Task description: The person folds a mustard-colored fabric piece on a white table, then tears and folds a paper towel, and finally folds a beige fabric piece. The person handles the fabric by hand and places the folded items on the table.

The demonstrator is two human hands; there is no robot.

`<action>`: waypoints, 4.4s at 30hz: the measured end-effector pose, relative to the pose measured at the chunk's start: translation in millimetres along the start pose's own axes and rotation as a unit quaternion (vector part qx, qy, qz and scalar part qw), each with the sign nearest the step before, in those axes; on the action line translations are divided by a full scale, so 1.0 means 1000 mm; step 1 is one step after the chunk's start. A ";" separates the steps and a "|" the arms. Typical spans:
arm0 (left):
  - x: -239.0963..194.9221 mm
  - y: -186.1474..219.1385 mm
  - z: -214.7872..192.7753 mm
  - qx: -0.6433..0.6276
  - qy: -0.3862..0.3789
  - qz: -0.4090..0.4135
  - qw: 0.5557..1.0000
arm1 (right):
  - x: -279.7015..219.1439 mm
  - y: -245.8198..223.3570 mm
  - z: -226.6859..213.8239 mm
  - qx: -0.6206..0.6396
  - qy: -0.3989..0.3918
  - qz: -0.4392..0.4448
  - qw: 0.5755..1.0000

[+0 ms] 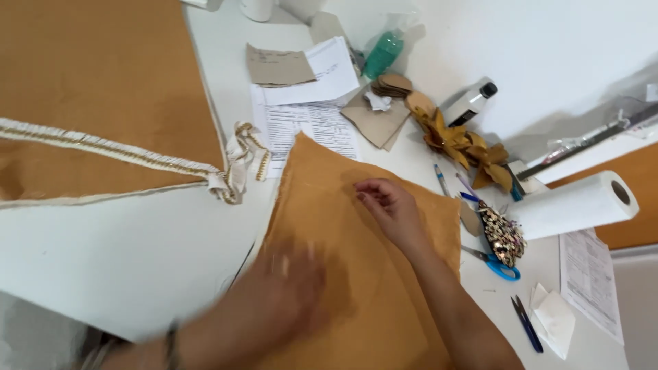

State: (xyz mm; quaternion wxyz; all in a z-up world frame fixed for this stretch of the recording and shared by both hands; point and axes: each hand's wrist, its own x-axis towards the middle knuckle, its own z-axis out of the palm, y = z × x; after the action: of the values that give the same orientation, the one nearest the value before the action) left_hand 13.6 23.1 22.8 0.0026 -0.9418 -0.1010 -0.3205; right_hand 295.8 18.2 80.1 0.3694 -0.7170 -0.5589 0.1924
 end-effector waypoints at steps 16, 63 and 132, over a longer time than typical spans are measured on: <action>0.067 -0.138 0.006 0.057 -0.350 -0.196 0.914 | 0.029 -0.002 0.058 -0.016 0.000 -0.077 0.997; 0.061 -0.151 0.007 0.011 -0.275 -0.231 0.933 | 0.059 -0.026 0.060 -0.159 0.038 0.100 0.982; 0.052 -0.163 0.014 -0.009 -0.165 -0.212 0.963 | 0.086 -0.031 0.100 -0.154 -0.145 -0.003 0.977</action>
State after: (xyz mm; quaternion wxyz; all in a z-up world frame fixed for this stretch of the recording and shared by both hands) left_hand 31.0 193.3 33.3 -0.0908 -0.9386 -0.2946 -0.1552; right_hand 232.5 133.7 49.6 0.1699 -0.7281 -0.6316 0.2051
